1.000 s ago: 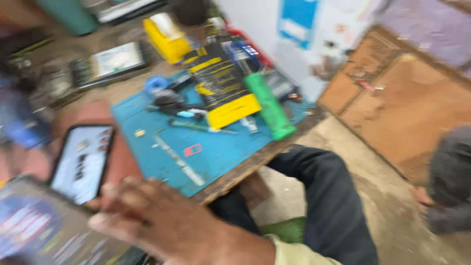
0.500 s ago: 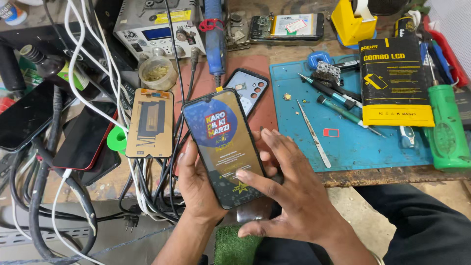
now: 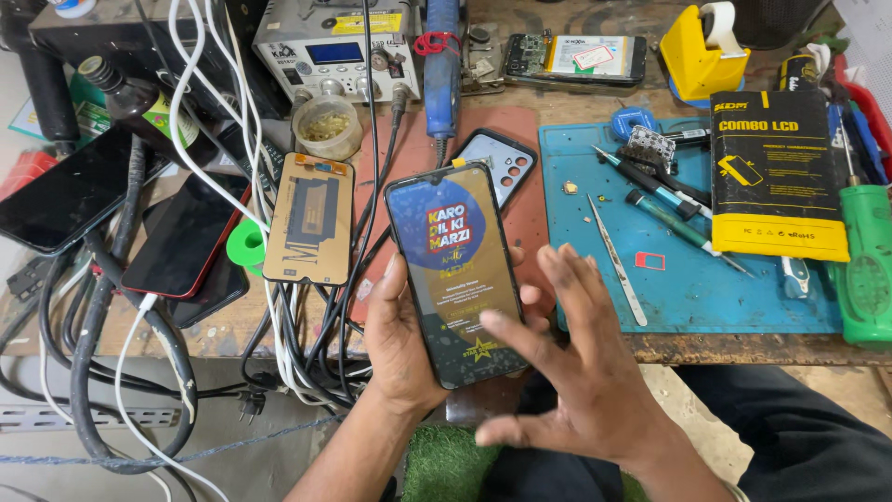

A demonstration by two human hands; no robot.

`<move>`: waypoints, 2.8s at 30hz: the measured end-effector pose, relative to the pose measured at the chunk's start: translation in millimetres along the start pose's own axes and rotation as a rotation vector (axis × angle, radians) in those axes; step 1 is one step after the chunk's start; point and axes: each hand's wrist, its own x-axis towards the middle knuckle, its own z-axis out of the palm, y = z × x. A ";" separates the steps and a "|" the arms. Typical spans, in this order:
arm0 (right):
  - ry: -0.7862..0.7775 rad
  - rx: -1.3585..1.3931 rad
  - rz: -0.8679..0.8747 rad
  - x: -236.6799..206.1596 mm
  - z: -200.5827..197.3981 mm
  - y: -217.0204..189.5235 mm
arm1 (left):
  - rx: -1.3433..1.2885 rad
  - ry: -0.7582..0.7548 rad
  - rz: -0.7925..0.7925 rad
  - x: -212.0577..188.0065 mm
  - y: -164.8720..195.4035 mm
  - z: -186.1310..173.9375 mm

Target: The person holds a Samsung Galaxy smartphone and repeatedly taps the screen to display a promotional image. They rotate the device to show the back and sides, then flip it to reveal the internal components before returning to the front view.

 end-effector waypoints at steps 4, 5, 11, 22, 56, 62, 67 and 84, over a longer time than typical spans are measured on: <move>0.026 -0.010 0.124 0.7 5.9 -3.9 | 0.031 0.138 -0.008 -0.5 -0.9 3.1; 0.035 -0.005 0.119 0.2 5.9 -4.0 | 0.009 0.116 -0.010 -0.1 -1.4 3.6; 0.031 0.077 0.016 -4.9 2.0 0.2 | 0.024 0.061 -0.002 0.2 0.0 1.8; 0.036 0.019 0.062 3.5 -2.0 -4.9 | -0.005 0.053 -0.041 -0.7 -3.0 -1.4; -0.006 -0.273 0.062 -24.6 4.9 -38.4 | 0.083 0.120 0.008 -0.3 -3.9 2.0; 0.112 -0.284 0.225 -34.0 -2.2 -32.2 | 0.040 0.086 0.006 -0.6 -3.6 4.1; 0.069 -0.259 0.086 -41.0 4.7 -41.6 | 0.016 0.085 0.007 -1.0 -6.0 1.9; 0.170 -0.273 0.164 19.2 -15.5 -17.2 | 0.055 -0.023 -0.092 -5.6 -5.0 1.6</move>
